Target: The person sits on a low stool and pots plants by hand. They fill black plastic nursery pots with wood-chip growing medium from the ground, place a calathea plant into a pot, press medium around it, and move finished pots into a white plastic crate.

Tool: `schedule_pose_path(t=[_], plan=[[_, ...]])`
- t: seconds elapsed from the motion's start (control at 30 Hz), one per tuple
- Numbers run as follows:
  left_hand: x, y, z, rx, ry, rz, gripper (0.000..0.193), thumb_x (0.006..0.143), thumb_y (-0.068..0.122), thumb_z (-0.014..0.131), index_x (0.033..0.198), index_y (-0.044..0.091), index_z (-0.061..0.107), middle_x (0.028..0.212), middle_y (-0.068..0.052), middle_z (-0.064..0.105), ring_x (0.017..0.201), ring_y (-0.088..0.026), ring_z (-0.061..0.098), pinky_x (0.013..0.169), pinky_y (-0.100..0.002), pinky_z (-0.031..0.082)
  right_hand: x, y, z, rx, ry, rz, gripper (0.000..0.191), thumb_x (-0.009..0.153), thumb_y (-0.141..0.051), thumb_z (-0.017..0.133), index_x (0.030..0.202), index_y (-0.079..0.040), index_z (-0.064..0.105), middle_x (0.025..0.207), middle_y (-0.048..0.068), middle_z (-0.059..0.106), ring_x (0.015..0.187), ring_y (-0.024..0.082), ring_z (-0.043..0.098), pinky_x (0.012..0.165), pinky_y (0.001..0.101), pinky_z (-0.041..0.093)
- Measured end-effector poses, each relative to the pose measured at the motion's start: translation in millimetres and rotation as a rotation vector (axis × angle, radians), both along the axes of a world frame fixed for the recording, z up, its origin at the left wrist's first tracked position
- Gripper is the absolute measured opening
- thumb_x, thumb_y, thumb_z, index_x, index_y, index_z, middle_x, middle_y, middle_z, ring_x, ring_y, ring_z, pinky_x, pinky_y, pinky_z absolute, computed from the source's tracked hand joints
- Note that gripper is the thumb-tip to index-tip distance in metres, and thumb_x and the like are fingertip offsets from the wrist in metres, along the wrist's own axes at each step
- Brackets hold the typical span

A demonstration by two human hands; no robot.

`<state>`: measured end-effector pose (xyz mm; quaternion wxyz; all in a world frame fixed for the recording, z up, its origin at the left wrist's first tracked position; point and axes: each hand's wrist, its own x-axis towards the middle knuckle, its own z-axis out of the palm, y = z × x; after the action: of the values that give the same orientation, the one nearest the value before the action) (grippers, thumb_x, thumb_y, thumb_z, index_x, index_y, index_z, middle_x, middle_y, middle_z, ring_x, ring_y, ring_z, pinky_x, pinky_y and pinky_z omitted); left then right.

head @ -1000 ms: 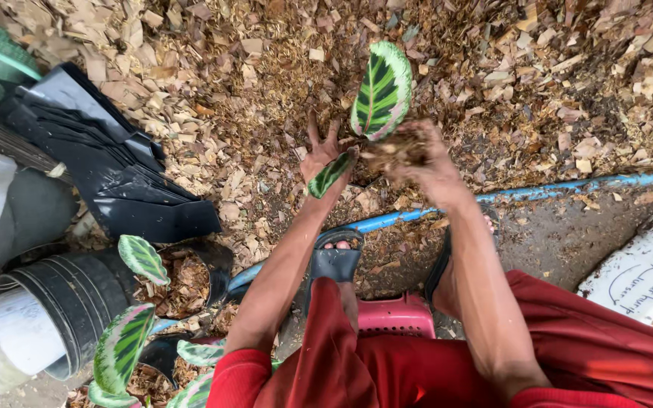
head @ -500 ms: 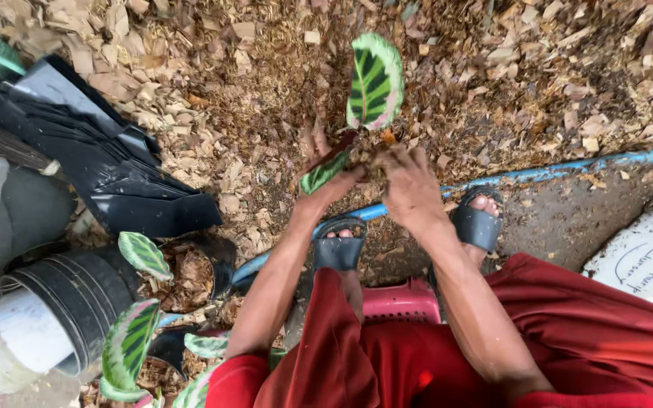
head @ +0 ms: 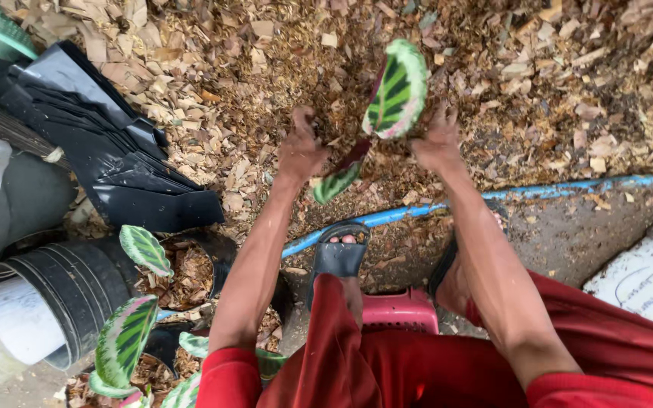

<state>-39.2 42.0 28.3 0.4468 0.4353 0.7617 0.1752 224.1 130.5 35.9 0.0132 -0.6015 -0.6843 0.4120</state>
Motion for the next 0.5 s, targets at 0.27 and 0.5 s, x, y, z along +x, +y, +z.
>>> schedule_pose_path(t=[0.27, 0.5], plan=[[-13, 27, 12, -0.126, 0.054, -0.042, 0.047, 0.09, 0.016, 0.066, 0.131, 0.015, 0.043, 0.097, -0.012, 0.064, 0.053, -0.01, 0.043, 0.038, -0.027, 0.034, -13, 37, 19, 0.094, -0.076, 0.273, 0.092, 0.09, -0.034, 0.078, 0.158, -0.011, 0.022, 0.162, 0.029, 0.013, 0.15, 0.047, 0.015, 0.121, 0.0587, 0.015], [17, 48, 11, 0.07, -0.116, -0.069, 0.041, 0.1, 0.011, 0.054, 0.14, 0.015, 0.055, 0.132, -0.014, 0.056, 0.056, -0.009, 0.064, 0.041, -0.025, 0.051, -51, 77, 35, 0.055, -0.152, 0.386, 0.087, 0.092, -0.036, 0.075, 0.159, -0.013, 0.025, 0.163, 0.027, 0.014, 0.152, 0.046, 0.012, 0.122, 0.0592, 0.011]])
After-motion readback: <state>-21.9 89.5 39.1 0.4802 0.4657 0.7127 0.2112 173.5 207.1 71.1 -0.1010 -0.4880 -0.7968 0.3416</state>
